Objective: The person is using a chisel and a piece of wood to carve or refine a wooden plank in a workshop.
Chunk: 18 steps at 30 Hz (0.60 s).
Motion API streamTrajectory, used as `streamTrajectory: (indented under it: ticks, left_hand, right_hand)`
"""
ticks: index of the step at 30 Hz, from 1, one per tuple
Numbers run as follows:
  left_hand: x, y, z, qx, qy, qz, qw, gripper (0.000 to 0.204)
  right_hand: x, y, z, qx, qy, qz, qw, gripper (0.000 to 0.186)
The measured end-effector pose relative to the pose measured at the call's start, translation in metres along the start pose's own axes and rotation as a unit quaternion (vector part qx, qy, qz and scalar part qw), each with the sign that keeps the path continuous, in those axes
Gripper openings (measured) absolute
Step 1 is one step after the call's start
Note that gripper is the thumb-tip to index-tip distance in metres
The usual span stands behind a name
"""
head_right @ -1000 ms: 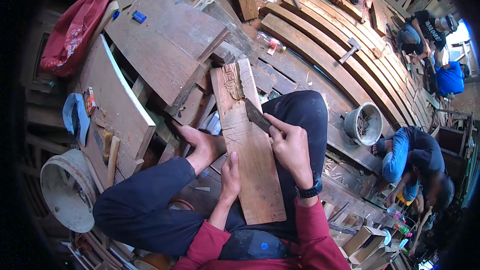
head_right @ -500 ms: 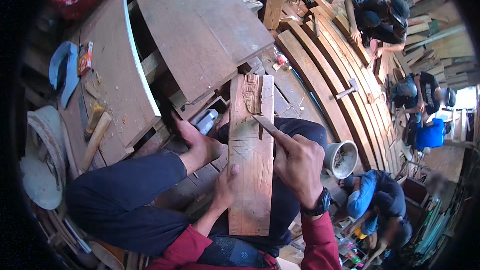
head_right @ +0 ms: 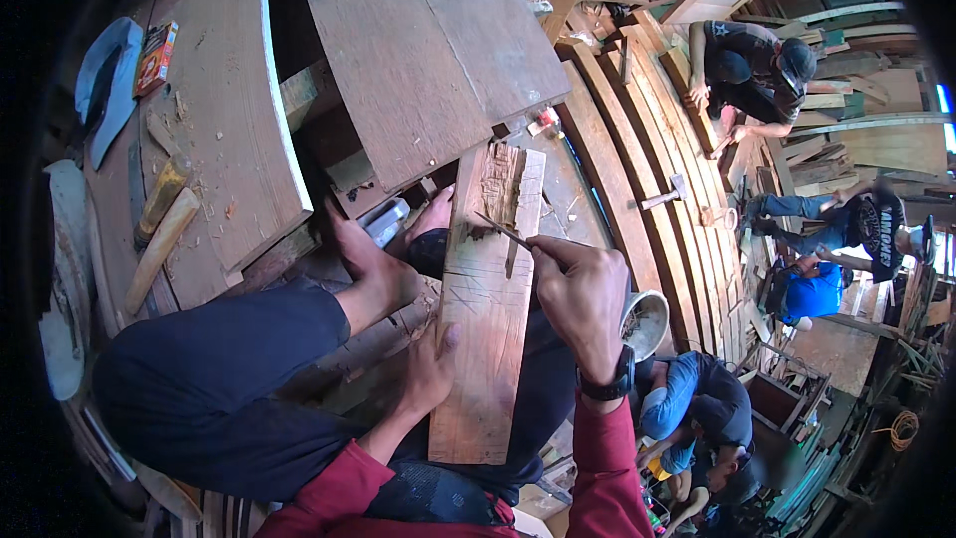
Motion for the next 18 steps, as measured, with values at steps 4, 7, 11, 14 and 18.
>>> streamTrajectory:
  ticks: [4, 7, 11, 14, 18]
  left_hand:
    - [0.007, 0.001, -0.002, 0.016, -0.02, 0.042, 0.999, 0.06]
    - [0.003, 0.001, -0.002, 0.005, -0.015, 0.025, 1.0, 0.062]
    - [0.006, 0.002, -0.001, 0.006, -0.004, 0.02, 1.0, 0.063]
    - [0.0, -0.001, 0.0, 0.006, 0.0, 0.03, 1.0, 0.062]
    - [0.013, 0.003, -0.004, -0.006, -0.027, 0.009, 1.0, 0.062]
  right_hand:
    - [0.01, -0.002, 0.009, 0.005, -0.012, 0.023, 1.0, 0.02]
    - [0.014, -0.016, 0.001, 0.042, 0.058, -0.03, 0.997, 0.021]
    - [0.008, -0.015, 0.007, 0.028, 0.028, 0.003, 0.999, 0.02]
    - [0.01, -0.014, 0.018, 0.03, 0.012, -0.02, 0.999, 0.02]
    - [0.001, -0.026, 0.008, 0.035, 0.041, -0.034, 0.998, 0.022]
Point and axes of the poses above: each hand's wrist, its own y-axis away from the middle knuckle, its own z-axis out of the back of the hand, x = y × z, the point moved 6 cm from there along -y, towards the middle knuckle, and after that the axes turned 15 degrees about -z, right-handed, at the moved point
